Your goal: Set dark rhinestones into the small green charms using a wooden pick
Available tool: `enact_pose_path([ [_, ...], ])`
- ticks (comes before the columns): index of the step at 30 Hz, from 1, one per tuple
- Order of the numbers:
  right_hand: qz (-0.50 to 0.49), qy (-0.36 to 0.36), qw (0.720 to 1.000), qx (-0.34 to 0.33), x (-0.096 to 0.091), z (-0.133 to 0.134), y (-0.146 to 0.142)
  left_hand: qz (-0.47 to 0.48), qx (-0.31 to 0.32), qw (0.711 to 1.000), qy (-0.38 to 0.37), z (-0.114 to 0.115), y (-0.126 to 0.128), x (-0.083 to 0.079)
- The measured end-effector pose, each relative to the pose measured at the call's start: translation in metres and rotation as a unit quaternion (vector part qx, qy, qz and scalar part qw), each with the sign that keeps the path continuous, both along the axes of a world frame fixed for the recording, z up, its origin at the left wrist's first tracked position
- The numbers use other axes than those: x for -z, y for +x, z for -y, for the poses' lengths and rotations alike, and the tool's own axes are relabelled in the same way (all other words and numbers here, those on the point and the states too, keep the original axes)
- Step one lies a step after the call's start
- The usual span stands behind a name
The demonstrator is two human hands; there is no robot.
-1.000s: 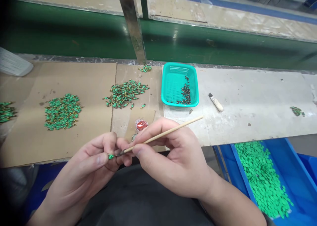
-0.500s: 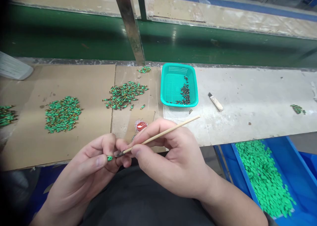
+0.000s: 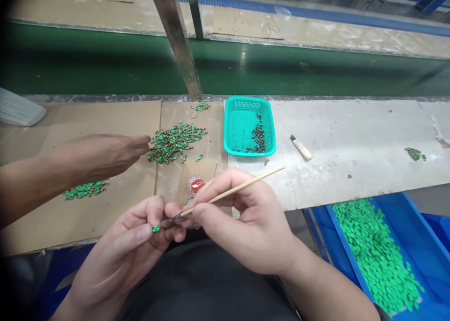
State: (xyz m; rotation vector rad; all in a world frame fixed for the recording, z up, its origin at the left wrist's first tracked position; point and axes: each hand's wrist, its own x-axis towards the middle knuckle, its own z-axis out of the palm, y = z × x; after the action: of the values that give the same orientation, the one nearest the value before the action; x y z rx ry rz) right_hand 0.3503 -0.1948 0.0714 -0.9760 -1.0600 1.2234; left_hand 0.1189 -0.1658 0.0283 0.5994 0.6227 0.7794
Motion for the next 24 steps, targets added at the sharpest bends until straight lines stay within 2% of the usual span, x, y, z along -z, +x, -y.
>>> enact_pose_path([
  [4,0.004,0.057,0.996,0.071,0.009,-0.021,0.035,-0.028,-0.011,0.999,-0.011,-0.006,-0.009,0.013],
  [6,0.068,0.080,0.990,0.098,0.016,-0.039,0.059,-0.050,-0.024,0.998,-0.026,-0.011,-0.013,0.020],
  [7,0.132,0.088,0.980,0.119,0.019,-0.051,0.072,-0.061,-0.038,0.997,-0.034,-0.013,-0.015,0.023],
  [8,0.224,0.091,0.961,0.137,0.022,-0.063,0.083,-0.071,-0.056,0.995,-0.043,-0.014,-0.016,0.026],
  [9,0.350,0.072,0.925,0.133,0.025,-0.077,0.093,-0.079,-0.069,0.993,-0.050,-0.016,-0.016,0.028],
  [10,0.481,0.043,0.869,0.112,0.027,-0.091,0.102,-0.087,-0.083,0.991,-0.056,-0.016,-0.017,0.029],
  [11,0.536,0.027,0.839,0.092,0.029,-0.104,0.109,-0.093,-0.093,0.989,-0.061,-0.016,-0.017,0.030],
  [15,0.672,-0.016,0.740,-0.004,0.034,-0.149,0.123,-0.102,-0.115,0.985,-0.078,-0.014,-0.019,0.031],
  [19,0.760,-0.053,0.641,-0.092,0.039,-0.170,0.124,-0.107,-0.122,0.983,-0.089,-0.012,-0.022,0.034],
  [22,0.792,-0.066,0.595,-0.123,0.044,-0.175,0.122,-0.112,-0.121,0.982,-0.093,-0.012,-0.021,0.034],
  [24,0.799,-0.068,0.583,-0.133,0.048,-0.177,0.121,-0.110,-0.120,0.983,-0.090,-0.012,-0.021,0.034],
])
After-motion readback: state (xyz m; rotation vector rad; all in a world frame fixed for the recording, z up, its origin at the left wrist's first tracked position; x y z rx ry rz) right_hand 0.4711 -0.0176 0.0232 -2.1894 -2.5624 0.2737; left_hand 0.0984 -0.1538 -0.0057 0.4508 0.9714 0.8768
